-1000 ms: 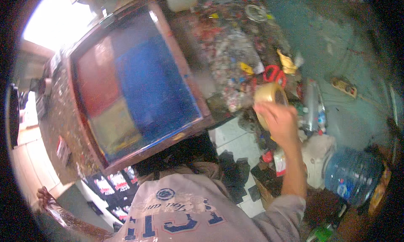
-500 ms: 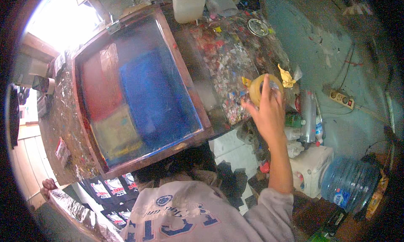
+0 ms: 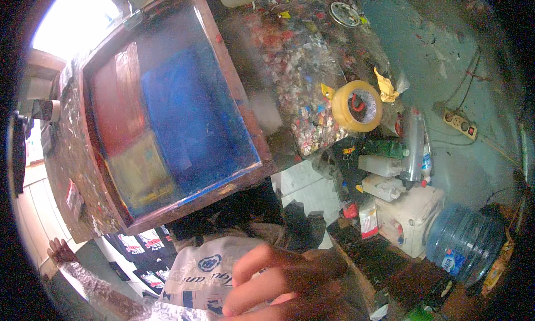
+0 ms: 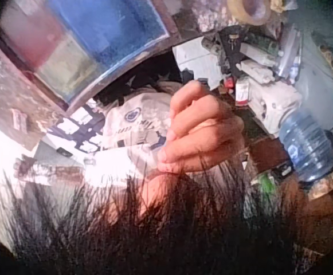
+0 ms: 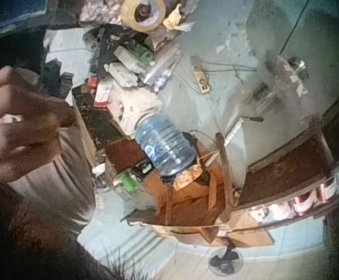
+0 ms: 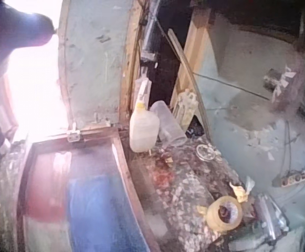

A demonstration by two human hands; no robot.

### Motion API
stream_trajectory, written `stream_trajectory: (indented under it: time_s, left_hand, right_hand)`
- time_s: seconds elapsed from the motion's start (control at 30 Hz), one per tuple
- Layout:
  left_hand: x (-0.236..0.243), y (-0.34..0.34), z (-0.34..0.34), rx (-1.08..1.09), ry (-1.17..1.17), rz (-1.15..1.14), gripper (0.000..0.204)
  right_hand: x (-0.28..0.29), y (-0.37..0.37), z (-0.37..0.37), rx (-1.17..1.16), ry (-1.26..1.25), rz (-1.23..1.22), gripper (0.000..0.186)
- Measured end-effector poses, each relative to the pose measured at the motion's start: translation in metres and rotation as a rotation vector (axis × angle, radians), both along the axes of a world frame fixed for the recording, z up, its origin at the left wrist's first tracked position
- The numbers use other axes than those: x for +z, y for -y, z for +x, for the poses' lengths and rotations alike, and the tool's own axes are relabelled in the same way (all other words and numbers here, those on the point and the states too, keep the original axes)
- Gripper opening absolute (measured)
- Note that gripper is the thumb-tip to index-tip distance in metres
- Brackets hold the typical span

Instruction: The person wipes a screen printing frame with a red cloth, then secures it with a metal clamp. They apply clear tape along the frame edges and smooth it down, preparing the frame for use.

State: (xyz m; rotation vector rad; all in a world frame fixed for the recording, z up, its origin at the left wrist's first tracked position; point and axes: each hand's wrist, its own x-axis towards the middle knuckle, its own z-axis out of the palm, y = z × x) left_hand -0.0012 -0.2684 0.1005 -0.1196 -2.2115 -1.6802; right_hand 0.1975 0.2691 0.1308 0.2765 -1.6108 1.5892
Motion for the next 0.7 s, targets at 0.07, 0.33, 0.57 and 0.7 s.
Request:
stream_trajectory:
  time_s: [0.07, 0.33, 0.57, 0.7]
  left_hand:
    - [-0.006, -0.019, 0.006, -0.046, 0.049, 0.024, 0.023]
    - [-0.072, -0.139, 0.024, -0.424, 0.748, 0.048, 0.006]
    - [-0.103, -0.163, 0.033, -0.390, 0.982, 0.065, 0.008]
    - [-0.113, -0.167, 0.034, -0.390, 0.950, 0.134, 0.011]
  right_hand:
    - [-0.006, -0.016, -0.001, 0.171, 0.073, 0.136, 0.012]
    - [-0.088, -0.046, -0.004, -0.105, 0.947, -0.487, 0.014]
    - [-0.151, -0.052, -0.007, -0.190, 1.182, -0.330, 0.018]
    - [-0.151, -0.042, -0.012, -0.302, 1.294, -0.134, 0.020]
